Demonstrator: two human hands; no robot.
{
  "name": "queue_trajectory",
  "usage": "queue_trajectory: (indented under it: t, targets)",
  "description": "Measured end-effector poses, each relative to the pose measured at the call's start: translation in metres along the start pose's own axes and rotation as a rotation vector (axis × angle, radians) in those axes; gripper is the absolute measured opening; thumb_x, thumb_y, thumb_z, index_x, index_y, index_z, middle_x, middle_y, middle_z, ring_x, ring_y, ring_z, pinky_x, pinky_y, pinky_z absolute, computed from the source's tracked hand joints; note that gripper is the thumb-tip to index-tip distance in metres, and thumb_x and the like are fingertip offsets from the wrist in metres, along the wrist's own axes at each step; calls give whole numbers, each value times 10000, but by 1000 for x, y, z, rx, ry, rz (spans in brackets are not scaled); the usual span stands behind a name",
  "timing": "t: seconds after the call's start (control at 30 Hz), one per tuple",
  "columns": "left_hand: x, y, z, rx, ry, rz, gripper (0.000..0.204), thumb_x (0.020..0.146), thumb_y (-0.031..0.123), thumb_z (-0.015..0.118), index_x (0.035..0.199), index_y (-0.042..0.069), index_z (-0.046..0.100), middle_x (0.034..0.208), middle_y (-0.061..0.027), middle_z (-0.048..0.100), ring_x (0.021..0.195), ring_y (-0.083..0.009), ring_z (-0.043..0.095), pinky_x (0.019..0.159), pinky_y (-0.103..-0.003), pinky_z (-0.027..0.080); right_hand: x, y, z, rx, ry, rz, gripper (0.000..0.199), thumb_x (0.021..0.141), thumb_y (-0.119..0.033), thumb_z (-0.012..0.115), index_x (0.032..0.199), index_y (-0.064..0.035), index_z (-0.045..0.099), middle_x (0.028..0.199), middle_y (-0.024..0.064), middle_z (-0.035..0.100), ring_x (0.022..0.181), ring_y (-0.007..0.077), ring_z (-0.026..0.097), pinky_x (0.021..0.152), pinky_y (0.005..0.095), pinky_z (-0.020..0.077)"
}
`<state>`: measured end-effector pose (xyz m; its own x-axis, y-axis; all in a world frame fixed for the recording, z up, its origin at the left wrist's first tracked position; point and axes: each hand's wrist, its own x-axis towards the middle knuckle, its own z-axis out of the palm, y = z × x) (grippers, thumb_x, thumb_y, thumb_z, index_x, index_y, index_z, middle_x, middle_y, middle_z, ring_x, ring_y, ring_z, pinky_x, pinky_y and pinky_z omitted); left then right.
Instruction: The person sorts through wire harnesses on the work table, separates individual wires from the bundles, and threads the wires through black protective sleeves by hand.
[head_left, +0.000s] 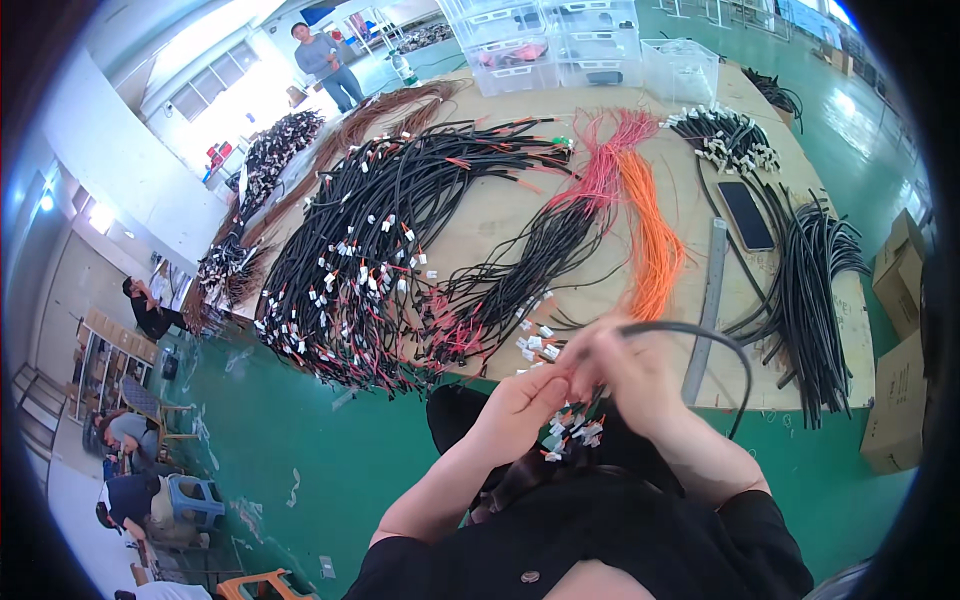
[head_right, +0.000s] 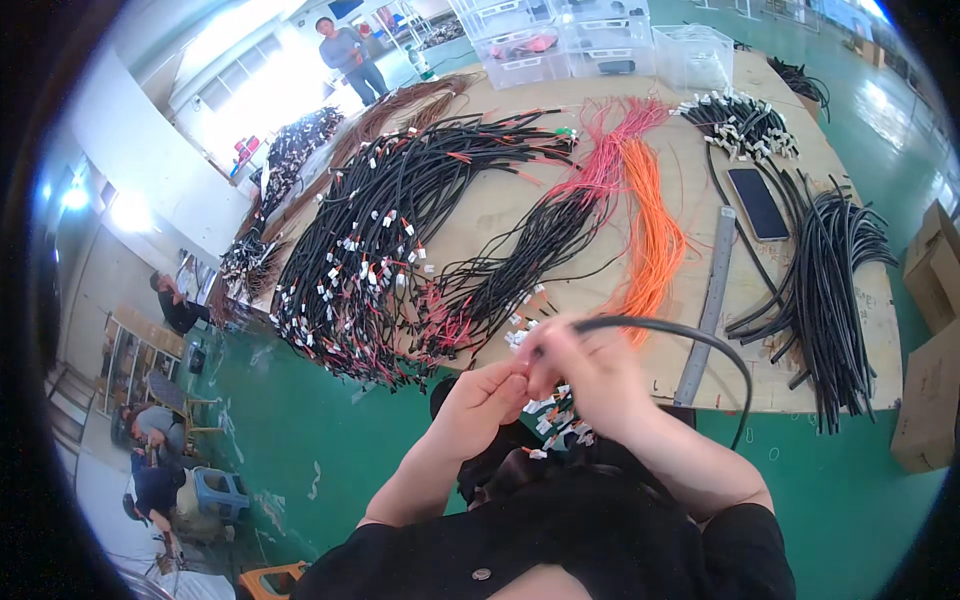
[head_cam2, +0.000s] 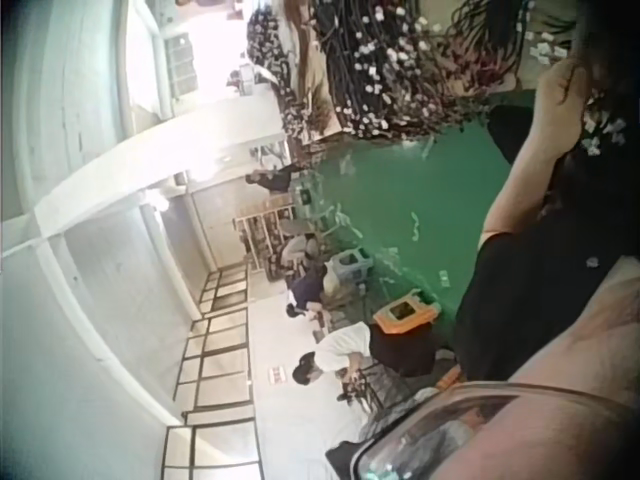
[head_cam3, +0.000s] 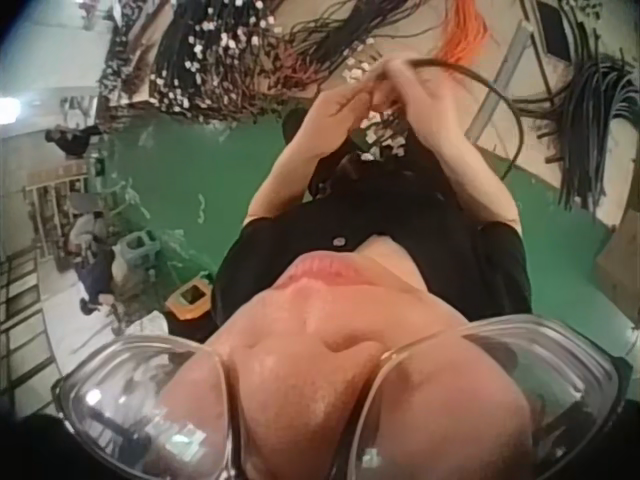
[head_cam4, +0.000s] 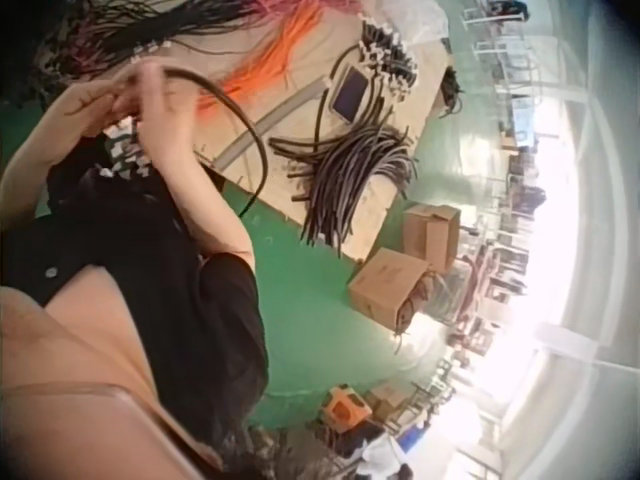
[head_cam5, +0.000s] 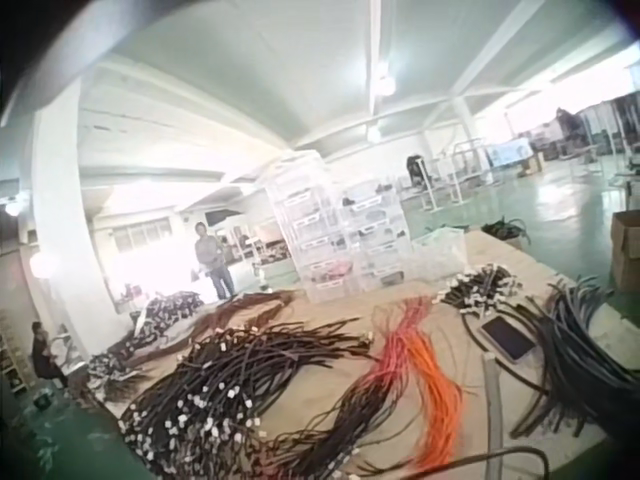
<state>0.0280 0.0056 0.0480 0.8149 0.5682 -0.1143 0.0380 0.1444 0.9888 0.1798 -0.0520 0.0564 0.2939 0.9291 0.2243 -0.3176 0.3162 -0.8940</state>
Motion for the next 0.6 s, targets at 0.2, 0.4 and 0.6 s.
queue_trajectory:
  t: [0.2, 0.4, 0.6]
  targets:
    - [2, 3, 8, 34, 126, 143, 199, 886, 144, 417, 885, -20, 530, 692, 24, 491, 618, -56, 417, 569, -196, 353, 8, -10, -9, 175, 165, -116, 294, 911, -212, 335, 831, 25, 490, 759, 108, 556, 540, 87, 488, 485, 210, 409]
    - [2, 1, -4, 358, 76, 276, 156, 862, 105, 453, 844, -1, 566, 695, 23, 492, 603, -29, 390, 541, -165, 318, 13, -17, -19, 318, 194, -123, 297, 917, -207, 311, 853, 25, 486, 765, 111, 552, 529, 100, 482, 470, 219, 398]
    - [-13, 9, -13, 196, 75, 57, 173, 853, 135, 486, 825, -15, 566, 709, 23, 516, 641, -39, 420, 576, -178, 346, 10, -23, -26, 361, 233, -169, 280, 916, -210, 320, 870, 9, 490, 759, 106, 549, 504, 104, 460, 450, 217, 370]
